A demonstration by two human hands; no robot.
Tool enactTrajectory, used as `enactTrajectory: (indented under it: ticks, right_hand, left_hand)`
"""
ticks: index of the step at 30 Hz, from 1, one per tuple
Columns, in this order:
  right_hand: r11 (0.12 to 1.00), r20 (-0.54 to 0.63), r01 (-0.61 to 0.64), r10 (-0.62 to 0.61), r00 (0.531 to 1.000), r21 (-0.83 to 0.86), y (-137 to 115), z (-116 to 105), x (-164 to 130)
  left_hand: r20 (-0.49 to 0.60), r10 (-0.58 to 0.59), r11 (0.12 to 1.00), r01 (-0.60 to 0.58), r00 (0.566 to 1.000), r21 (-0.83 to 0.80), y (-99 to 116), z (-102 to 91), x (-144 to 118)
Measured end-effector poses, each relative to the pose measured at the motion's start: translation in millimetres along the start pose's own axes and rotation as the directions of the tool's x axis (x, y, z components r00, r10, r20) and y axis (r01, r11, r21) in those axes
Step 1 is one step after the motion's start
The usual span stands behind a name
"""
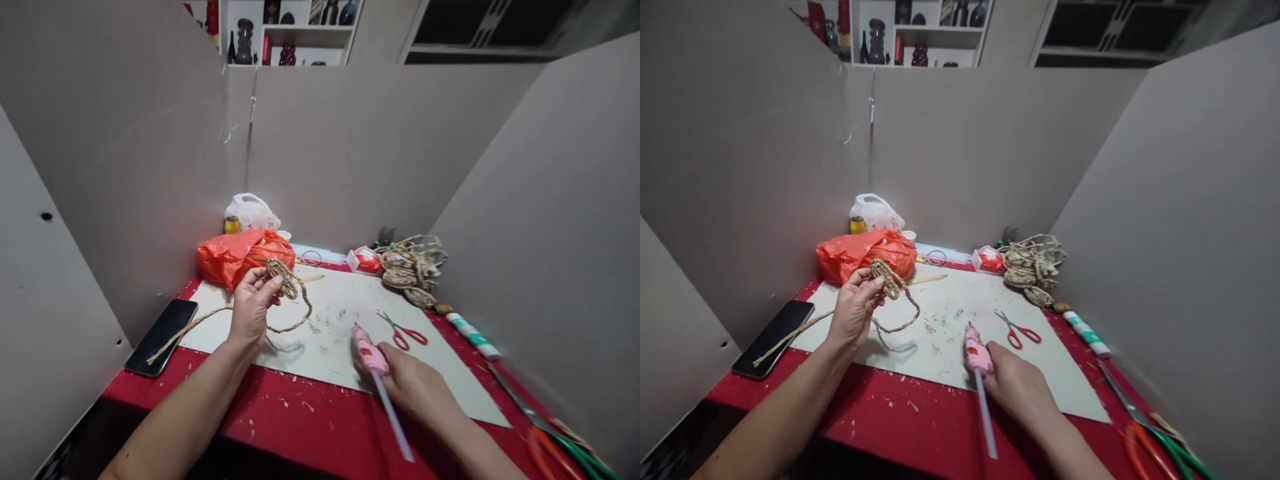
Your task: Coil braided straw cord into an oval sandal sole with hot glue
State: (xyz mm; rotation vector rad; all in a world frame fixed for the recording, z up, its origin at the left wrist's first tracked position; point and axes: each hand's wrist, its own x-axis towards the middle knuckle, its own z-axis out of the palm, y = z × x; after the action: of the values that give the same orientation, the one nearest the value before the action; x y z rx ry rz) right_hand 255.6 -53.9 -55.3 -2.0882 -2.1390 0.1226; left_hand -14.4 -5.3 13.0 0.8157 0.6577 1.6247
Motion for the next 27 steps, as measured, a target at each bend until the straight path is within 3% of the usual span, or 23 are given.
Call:
enactTrajectory:
  ticks: [4,8,10,13,15,18,21,27]
  right_hand:
    - [0.997,0.079,0.02,-0.026,0.997,0.075,7.4,-1.5,-3.5]
    - [0.986,0.065,0.075,-0.086,0.994,0.149,4.9,-29.6,-9.9]
    - [0.953,-0.1,0.138,-0.115,0.988,0.271,-9.8,-48.8,-11.5]
    - [0.798,-0.41,0.327,-0.11,0.905,0.507,-48.3,-73.2,-8.9]
    - [0.667,-0.473,0.409,-0.095,0.876,0.623,-75.6,-83.2,-3.2]
    - [0.464,-0.4,0.41,-0.125,0.908,0.785,-102.6,-88.5,10.0]
    - [0.277,-0.259,0.312,-0.212,0.942,0.909,-108.5,-85.8,24.4]
    - [0.077,-0.031,0.054,-0.271,0.962,0.996,-102.2,-75.5,39.1]
  left_hand:
    - [0.08,0.039,0.999,-0.042,0.996,0.033,-3.0,1.6,-5.5]
    - [0.144,0.035,0.996,-0.046,0.989,0.072,-5.9,3.8,-11.6]
    - [0.171,0.015,0.995,-0.031,0.985,0.094,-6.5,4.5,-14.1]
    - [0.205,-0.032,0.99,0.003,0.978,0.139,-5.1,5.5,-17.2]
    - [0.218,-0.053,0.986,0.017,0.974,0.165,-3.1,6.2,-18.9]
    - [0.234,-0.07,0.984,0.028,0.97,0.178,0.3,7.8,-20.9]
    - [0.262,-0.083,0.983,0.037,0.962,0.179,2.3,9.2,-21.7]
    - [0.278,-0.124,0.981,0.076,0.953,0.177,-0.3,7.2,-17.8]
